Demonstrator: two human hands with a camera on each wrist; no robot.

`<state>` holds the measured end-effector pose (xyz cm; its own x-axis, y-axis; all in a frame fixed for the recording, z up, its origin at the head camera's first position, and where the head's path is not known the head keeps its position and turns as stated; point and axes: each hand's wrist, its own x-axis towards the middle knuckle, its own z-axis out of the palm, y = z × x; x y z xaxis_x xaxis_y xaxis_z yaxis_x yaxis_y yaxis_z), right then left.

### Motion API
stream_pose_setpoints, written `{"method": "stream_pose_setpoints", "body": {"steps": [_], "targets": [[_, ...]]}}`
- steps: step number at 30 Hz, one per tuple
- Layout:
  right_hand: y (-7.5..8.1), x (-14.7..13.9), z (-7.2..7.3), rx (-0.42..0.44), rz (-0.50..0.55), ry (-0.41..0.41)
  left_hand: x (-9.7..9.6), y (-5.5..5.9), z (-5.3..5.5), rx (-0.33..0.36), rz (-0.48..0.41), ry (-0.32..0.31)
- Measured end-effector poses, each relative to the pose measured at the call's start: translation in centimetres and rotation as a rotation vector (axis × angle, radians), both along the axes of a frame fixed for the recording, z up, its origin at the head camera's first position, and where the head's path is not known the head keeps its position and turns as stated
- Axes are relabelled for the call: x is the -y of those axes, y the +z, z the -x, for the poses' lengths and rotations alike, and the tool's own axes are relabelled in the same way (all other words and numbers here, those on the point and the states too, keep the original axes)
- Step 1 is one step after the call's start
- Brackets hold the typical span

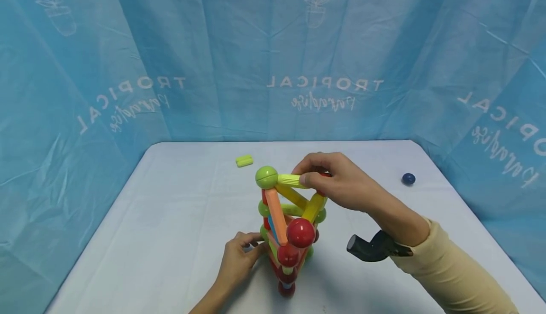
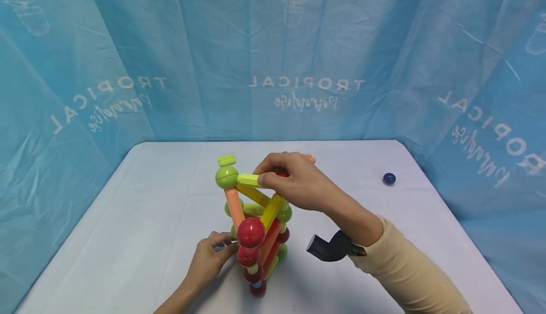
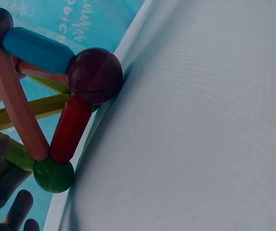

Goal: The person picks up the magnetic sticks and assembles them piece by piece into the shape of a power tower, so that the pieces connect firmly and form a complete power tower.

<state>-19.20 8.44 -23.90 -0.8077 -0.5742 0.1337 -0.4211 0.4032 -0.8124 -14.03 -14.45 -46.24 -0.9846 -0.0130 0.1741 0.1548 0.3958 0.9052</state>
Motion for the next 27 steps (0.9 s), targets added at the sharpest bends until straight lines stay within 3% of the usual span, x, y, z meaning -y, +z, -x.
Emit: {"method": "stream_pose_setpoints", "body": {"steps": [13, 17, 22, 25, 27], "targets": [[-0.4, 1.9, 1.2, 0.0, 0.046, 0.107, 1.8, 0.4, -0.9, -0.007, 0.018, 0.036], [-1.1, 2.7, 2.6, 0.047, 0.156, 0.092, 2.9, 0.7, -1.7, 0.011, 0.044, 0.069], [-4.1, 4.3, 6.4, 0.138, 0.319, 0.03, 4.5, 1.0, -3.5, 0.063, 0.058, 0.121], [-7.4, 6.0, 10.0, 0.131, 0.292, -0.031, 4.9, 1.0, -4.7, 0.119, 0.039, 0.13], [-10.1, 7.3, 12.7, 0.1, 0.213, -0.073, 4.9, 1.0, -5.5, 0.152, 0.005, 0.104]]}}
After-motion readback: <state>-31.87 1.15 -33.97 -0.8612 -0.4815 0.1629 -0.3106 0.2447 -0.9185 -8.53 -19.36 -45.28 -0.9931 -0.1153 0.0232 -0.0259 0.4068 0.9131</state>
